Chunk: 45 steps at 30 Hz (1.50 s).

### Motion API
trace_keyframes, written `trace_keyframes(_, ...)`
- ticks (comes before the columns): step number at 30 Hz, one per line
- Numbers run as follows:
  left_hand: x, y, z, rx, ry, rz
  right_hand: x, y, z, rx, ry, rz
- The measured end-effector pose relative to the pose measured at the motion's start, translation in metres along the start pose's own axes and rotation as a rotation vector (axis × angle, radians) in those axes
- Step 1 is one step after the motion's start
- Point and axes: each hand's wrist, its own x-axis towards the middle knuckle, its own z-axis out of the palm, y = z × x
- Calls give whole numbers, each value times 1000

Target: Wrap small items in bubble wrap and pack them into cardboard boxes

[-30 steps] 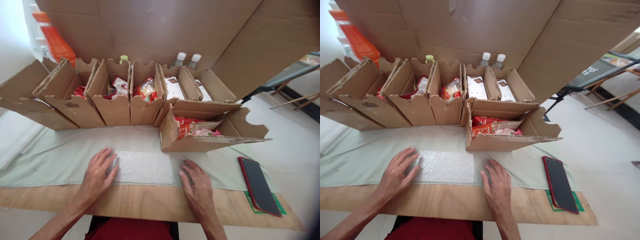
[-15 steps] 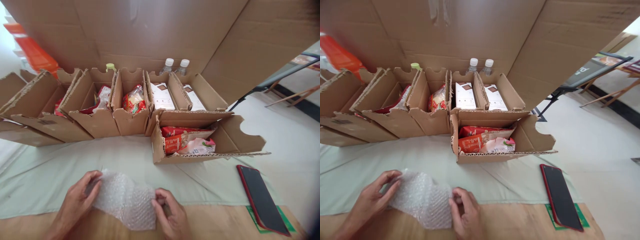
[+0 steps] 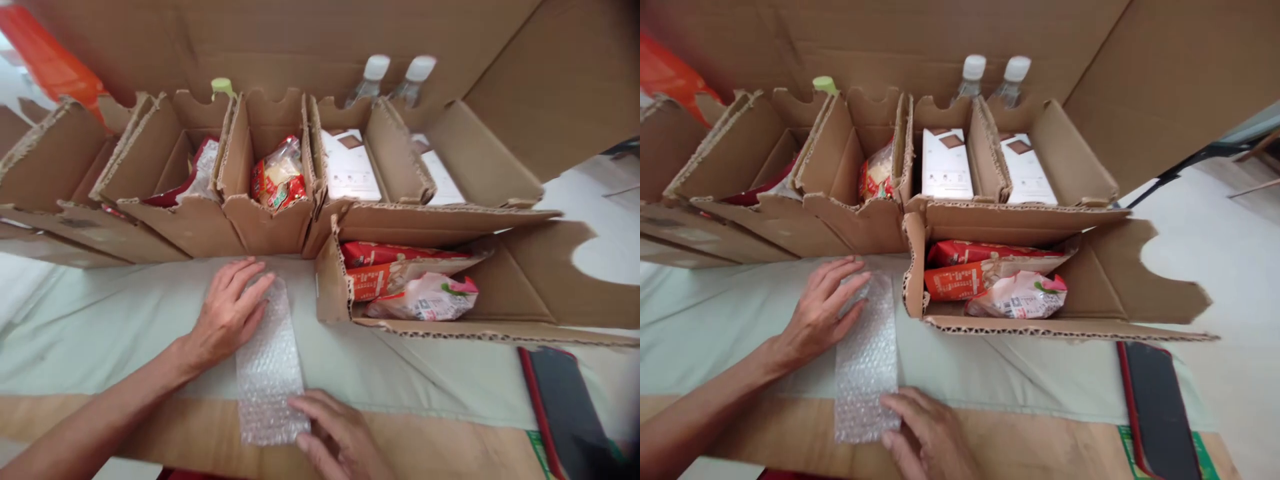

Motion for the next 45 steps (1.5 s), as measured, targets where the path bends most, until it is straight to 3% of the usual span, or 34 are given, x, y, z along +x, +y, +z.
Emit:
trace_keyframes(2,-21,12,-17,-170,-60,-55,-2,-1,1,42,4,7)
trace_keyframes(5,-62,35,-50,-419,-258,-111,-8,-1,4,142,53,110)
trace_keyframes(9,-106,66,-75,-450,-440,-159,-12,-3,13,402,204,364)
trace_keyframes(11,-117,78,-69,-401,-403,-164,-12,-4,19,503,242,432)
trace_keyframes(14,-120,87,-49,-397,-200,-175,-12,-5,29,574,268,430)
trace_keyframes(16,-116,87,-38,-428,-79,-290,-15,-6,36,640,285,387)
trace_keyframes(18,-109,81,-33,-468,-42,-498,-19,-8,41,659,345,334)
trace_keyframes(20,-100,73,-32,-509,-71,-677,-25,-11,44,534,439,251)
trace_keyframes(23,-87,61,-30,-540,-146,-772,-23,-13,48,107,530,-15)
trace_keyframes(27,-76,52,-22,-455,-241,-747,5,-12,48,-485,459,-414)
trace_keyframes(29,-76,51,-18,-386,-244,-698,23,-9,46,-706,390,-446)
trace_keyframes(31,-80,52,-18,-304,-159,-614,36,-6,43,-837,324,-436)
trace_keyframes(34,-92,58,-28,-210,15,-424,44,-5,37,-864,294,-446)
trace_keyframes(38,-108,69,-43,-223,-36,-223,42,-14,30,-733,250,-463)
trace_keyframes(41,-112,70,-42,-293,-50,-270,42,-21,29,-649,223,-433)
trace_keyframes(45,-104,59,-27,-253,-8,-377,43,-22,31,-723,459,-452)
